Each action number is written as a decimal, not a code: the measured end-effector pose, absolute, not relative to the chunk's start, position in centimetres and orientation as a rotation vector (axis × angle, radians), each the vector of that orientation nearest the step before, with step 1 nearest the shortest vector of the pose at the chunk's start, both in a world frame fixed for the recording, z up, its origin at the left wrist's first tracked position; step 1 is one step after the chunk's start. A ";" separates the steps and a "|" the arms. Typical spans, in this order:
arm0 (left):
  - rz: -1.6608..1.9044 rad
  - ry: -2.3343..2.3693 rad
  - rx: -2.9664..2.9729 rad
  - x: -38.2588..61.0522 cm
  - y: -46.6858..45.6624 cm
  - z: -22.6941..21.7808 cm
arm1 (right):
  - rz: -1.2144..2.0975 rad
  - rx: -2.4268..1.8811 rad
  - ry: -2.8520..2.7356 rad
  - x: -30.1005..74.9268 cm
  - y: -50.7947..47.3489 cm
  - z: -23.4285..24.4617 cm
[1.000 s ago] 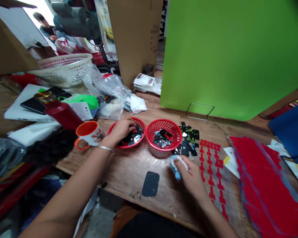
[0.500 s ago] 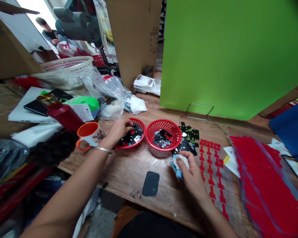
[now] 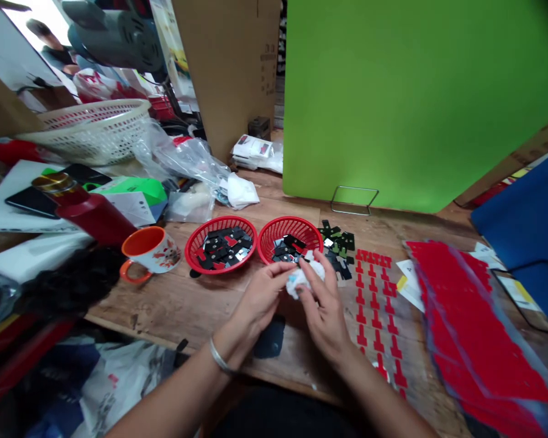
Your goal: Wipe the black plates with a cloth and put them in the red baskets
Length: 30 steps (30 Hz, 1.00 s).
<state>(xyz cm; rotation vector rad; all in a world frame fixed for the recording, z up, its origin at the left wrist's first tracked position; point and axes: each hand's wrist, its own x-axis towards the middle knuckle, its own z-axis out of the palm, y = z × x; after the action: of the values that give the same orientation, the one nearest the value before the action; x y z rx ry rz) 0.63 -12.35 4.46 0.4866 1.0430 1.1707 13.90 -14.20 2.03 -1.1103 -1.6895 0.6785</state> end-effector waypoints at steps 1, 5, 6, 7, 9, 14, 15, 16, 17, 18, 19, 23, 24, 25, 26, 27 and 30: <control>1.150 1.027 0.492 1.2 -12.6 4.2 | 0.640 -1.099 -1.728 14.0 -14.1 1.8; 1.038 1.024 0.497 1.6 -12.8 3.5 | 0.633 -1.074 -1.724 14.8 -14.0 1.3; 1.008 1.033 0.502 1.4 -12.7 3.5 | 0.670 -1.080 -1.691 14.9 -14.0 1.4; 0.983 1.043 0.508 1.3 -12.6 3.5 | 0.713 -1.093 -1.647 15.0 -14.0 1.5; 0.927 1.053 0.522 1.0 -12.5 3.6 | 0.802 -1.147 -1.532 15.1 -14.1 2.1; 0.796 1.041 0.562 1.2 -12.7 3.5 | 0.992 -1.291 -1.250 15.7 -13.3 2.7; 0.791 1.063 0.567 1.3 -12.8 3.3 | 1.049 -1.312 -1.200 15.8 -13.1 2.7; 0.797 1.088 0.568 1.5 -12.9 3.2 | 1.124 -1.333 -1.140 16.0 -12.9 2.5; 0.814 1.108 0.567 1.6 -13.0 3.1 | 1.214 -1.349 -1.067 16.1 -12.7 2.4; 0.842 1.114 0.567 1.7 -13.0 3.0 | 1.309 -1.355 -0.987 16.1 -12.6 2.2; 0.878 1.107 0.569 1.8 -13.0 3.0 | 1.407 -1.342 -0.917 16.1 -12.7 2.1; 1.048 1.091 0.637 2.2 -13.2 3.0 | 1.653 -1.158 -0.996 16.0 -13.6 2.1; 1.079 1.112 0.670 2.2 -13.3 2.9 | 1.649 -1.139 -1.105 16.1 -13.9 2.1; 1.099 1.134 0.703 2.2 -13.3 2.9 | 1.613 -1.148 -1.226 16.2 -14.1 2.2; 1.106 1.150 0.736 2.2 -13.3 2.9 | 1.548 -1.183 -1.344 16.3 -14.3 2.2; 1.112 1.161 0.769 2.1 -13.2 2.9 | 1.457 -1.229 -1.447 16.5 -14.3 2.2; 1.202 1.231 0.925 1.2 -11.9 3.5 | 1.185 -1.348 -1.606 16.8 -14.2 2.1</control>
<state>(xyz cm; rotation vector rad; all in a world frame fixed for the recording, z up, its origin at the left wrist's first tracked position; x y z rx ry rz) 1.16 -11.92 3.49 0.9249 1.2309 1.2017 16.82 -14.18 2.12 -1.3476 -1.6064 1.1845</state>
